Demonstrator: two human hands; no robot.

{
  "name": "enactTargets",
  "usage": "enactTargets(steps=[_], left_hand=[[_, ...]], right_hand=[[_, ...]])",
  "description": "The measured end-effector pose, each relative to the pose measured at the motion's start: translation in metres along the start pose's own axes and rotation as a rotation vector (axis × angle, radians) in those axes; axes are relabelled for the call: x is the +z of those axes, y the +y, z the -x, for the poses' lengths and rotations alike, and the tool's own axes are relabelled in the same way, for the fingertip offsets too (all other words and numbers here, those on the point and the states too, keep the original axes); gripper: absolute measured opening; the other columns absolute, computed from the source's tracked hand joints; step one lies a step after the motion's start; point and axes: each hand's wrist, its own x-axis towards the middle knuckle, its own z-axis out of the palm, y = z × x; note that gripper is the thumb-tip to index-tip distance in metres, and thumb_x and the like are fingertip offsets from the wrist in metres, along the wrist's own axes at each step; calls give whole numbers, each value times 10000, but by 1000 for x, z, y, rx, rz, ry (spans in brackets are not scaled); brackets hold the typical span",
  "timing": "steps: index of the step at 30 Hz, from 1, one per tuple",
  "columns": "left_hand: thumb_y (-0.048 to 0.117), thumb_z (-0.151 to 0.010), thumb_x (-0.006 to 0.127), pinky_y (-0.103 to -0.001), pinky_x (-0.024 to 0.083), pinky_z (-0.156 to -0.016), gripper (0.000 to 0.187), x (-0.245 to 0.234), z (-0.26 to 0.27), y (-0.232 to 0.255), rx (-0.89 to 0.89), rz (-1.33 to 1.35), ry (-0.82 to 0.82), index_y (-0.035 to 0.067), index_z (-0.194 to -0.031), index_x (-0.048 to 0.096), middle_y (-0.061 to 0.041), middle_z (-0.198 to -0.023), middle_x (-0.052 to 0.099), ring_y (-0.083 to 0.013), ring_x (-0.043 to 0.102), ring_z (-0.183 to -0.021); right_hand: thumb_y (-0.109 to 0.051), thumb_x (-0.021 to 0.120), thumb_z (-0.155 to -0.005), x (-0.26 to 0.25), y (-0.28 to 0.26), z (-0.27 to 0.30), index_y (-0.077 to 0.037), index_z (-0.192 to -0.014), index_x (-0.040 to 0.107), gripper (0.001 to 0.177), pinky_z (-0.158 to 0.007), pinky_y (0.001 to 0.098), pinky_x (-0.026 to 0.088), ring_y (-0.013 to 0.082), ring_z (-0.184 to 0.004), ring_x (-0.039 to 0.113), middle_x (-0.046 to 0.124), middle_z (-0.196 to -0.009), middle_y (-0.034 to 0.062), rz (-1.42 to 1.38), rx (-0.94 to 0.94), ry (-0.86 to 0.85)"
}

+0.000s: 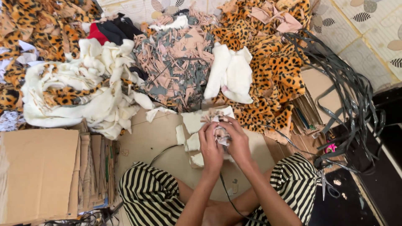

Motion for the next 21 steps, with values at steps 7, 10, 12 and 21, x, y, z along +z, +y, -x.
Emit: enactTargets(steps=[7, 10, 12, 21], left_hand=[[-74, -816, 585, -564, 506, -976, 626, -2, 30, -70, -84, -391, -460, 33, -1430, 528, -250, -1435, 419, -452, 466, -1283], [17, -799, 639, -656, 445, -985, 762, -30, 11, -43, -190, -393, -644, 116, -1526, 434, -228, -1561, 308, -445, 393, -1367], [66, -787, 633, -683, 469, -932, 755, -41, 7, -41, -311, -325, -638, 152, -1518, 464, -189, -1558, 349, -436, 460, -1306], [337, -965, 693, -517, 567, -876, 401, -10, 6, -80, -382, -386, -388, 129, -1300, 619, -130, -1264, 497, -398, 585, -1166]], right_hand=[[-68, 754, -793, 20, 44, 8, -127, -1531, 381, 829, -1148, 657, 311, 495, -1504, 179, 137, -1685, 191, 349, 87, -628], [-94, 633, -816, -22, 17, -14, -204, -1610, 260, 885, -1167, 705, 196, 541, -1501, 105, 95, -1684, 213, 233, 113, -765], [-35, 506, -862, -52, -5, -31, -198, -1565, 408, 728, -1167, 648, 256, 466, -1501, 223, 282, -1642, 196, -106, 257, -604], [-303, 732, -895, 43, 58, 12, -383, -1250, 618, 381, -945, 475, 559, 369, -1207, 569, 477, -1237, 30, 307, 262, -484]])
